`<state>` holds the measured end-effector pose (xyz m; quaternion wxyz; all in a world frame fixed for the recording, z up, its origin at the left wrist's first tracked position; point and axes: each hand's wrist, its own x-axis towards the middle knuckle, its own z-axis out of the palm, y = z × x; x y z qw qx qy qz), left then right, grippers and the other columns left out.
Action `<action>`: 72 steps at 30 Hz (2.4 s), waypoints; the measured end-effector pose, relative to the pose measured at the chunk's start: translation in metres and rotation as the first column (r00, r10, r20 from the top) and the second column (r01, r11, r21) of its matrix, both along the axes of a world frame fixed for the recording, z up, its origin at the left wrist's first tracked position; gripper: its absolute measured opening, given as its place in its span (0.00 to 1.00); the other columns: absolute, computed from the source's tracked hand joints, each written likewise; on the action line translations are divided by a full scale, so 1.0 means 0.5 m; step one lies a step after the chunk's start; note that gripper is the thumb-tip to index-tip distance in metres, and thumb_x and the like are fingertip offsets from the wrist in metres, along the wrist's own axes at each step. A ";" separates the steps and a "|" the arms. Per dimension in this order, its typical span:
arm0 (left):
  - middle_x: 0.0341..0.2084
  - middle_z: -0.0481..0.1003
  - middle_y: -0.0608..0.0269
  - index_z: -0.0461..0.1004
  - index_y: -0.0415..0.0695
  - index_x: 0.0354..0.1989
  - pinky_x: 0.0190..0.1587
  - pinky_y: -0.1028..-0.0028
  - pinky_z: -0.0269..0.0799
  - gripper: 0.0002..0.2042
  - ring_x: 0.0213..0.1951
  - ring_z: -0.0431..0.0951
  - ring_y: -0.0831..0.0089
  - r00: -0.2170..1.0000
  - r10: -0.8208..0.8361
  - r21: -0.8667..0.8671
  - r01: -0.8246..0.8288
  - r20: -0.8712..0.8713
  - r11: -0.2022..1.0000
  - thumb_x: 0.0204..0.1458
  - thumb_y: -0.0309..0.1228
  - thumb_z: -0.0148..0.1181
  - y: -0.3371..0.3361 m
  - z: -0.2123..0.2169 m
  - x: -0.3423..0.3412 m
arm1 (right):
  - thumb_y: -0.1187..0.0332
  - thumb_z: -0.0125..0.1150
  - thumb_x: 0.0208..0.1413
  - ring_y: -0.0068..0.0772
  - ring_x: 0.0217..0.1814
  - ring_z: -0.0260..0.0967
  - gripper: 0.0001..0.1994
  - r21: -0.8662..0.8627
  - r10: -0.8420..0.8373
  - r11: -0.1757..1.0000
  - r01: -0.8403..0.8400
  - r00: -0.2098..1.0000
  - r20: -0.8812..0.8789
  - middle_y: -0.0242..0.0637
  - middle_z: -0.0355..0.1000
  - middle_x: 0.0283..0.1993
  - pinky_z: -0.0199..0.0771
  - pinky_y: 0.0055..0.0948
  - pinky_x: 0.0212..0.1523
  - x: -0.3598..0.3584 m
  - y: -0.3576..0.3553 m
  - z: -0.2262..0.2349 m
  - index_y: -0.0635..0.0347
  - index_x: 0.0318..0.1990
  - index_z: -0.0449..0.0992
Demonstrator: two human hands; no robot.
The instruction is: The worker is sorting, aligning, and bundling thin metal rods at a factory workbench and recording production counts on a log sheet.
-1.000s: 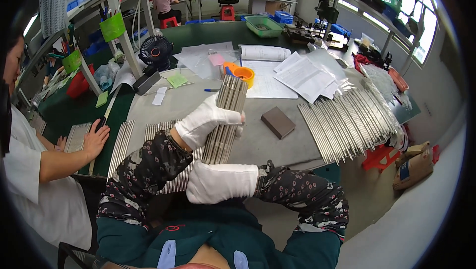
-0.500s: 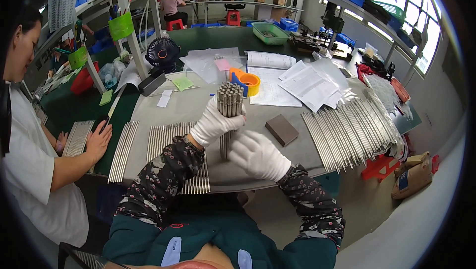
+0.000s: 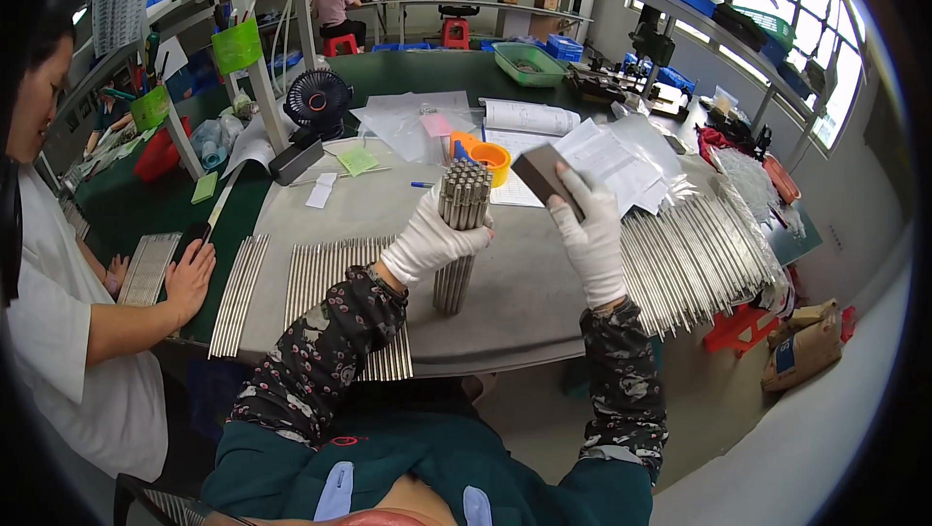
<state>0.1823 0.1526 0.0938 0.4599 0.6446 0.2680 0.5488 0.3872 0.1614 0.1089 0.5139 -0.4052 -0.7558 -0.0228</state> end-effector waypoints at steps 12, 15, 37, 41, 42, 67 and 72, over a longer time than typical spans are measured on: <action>0.27 0.66 0.74 0.62 0.42 0.45 0.35 0.80 0.67 0.22 0.29 0.66 0.83 0.989 0.096 0.108 -0.108 0.108 0.988 0.38 0.21 0.59 0.015 -0.010 0.008 | 0.63 0.62 0.42 0.49 0.42 0.63 0.17 0.219 0.115 0.955 -0.201 0.930 0.350 0.50 0.68 0.42 0.64 0.39 0.45 -0.131 -0.043 0.167 0.56 0.42 0.76; 0.26 0.68 0.73 0.63 0.42 0.41 0.35 0.78 0.67 0.19 0.30 0.68 0.82 0.999 0.053 -0.005 -0.053 -0.002 0.999 0.38 0.22 0.59 0.008 0.003 -0.008 | 0.64 0.62 0.41 0.47 0.42 0.64 0.17 0.170 -0.225 0.972 0.165 0.869 0.441 0.48 0.69 0.38 0.65 0.39 0.45 -0.103 0.013 0.163 0.57 0.41 0.76; 0.29 0.68 0.74 0.64 0.41 0.43 0.36 0.81 0.67 0.20 0.31 0.67 0.86 1.000 0.023 -0.032 -0.023 0.021 0.999 0.38 0.21 0.59 -0.005 0.002 -0.012 | 0.53 0.63 0.36 0.46 0.53 0.61 0.21 -0.386 -0.265 0.743 0.547 0.770 0.580 0.46 0.67 0.47 0.62 0.38 0.51 0.044 0.051 -0.167 0.51 0.40 0.77; 0.30 0.68 0.74 0.64 0.42 0.44 0.37 0.81 0.67 0.21 0.33 0.67 0.85 0.999 0.004 -0.014 -0.005 -0.032 1.000 0.38 0.22 0.61 -0.002 0.002 -0.012 | 0.49 0.65 0.35 0.50 0.62 0.51 0.27 -0.212 -0.303 0.836 0.507 0.747 0.591 0.54 0.59 0.56 0.55 0.38 0.58 0.039 0.022 -0.114 0.53 0.44 0.75; 0.31 0.68 0.74 0.63 0.42 0.44 0.38 0.81 0.67 0.22 0.33 0.67 0.85 1.000 -0.003 -0.031 0.003 -0.001 1.000 0.38 0.22 0.61 -0.006 0.008 -0.007 | 0.52 0.65 0.39 0.49 0.61 0.53 0.27 -0.295 -0.187 0.906 0.304 0.912 0.366 0.52 0.60 0.55 0.55 0.40 0.58 0.042 0.032 -0.094 0.57 0.46 0.73; 0.34 0.73 0.71 0.67 0.42 0.42 0.40 0.82 0.70 0.16 0.36 0.71 0.85 0.988 -0.023 -0.023 0.027 0.151 0.999 0.44 0.25 0.64 -0.021 0.039 -0.021 | 0.76 0.58 0.51 0.16 0.39 0.64 0.15 -0.273 0.361 0.756 -0.595 0.727 -0.585 0.30 0.69 0.38 0.65 0.16 0.42 -0.144 -0.044 0.044 0.65 0.47 0.68; 0.34 0.73 0.71 0.67 0.42 0.42 0.39 0.82 0.70 0.16 0.35 0.72 0.85 0.980 -0.063 -0.055 0.074 0.190 0.996 0.44 0.23 0.63 -0.019 0.036 -0.020 | 0.78 0.53 0.51 0.13 0.35 0.62 0.15 -0.278 0.330 0.814 -0.510 0.800 -0.501 0.27 0.68 0.36 0.66 0.15 0.40 -0.136 -0.031 0.035 0.65 0.48 0.66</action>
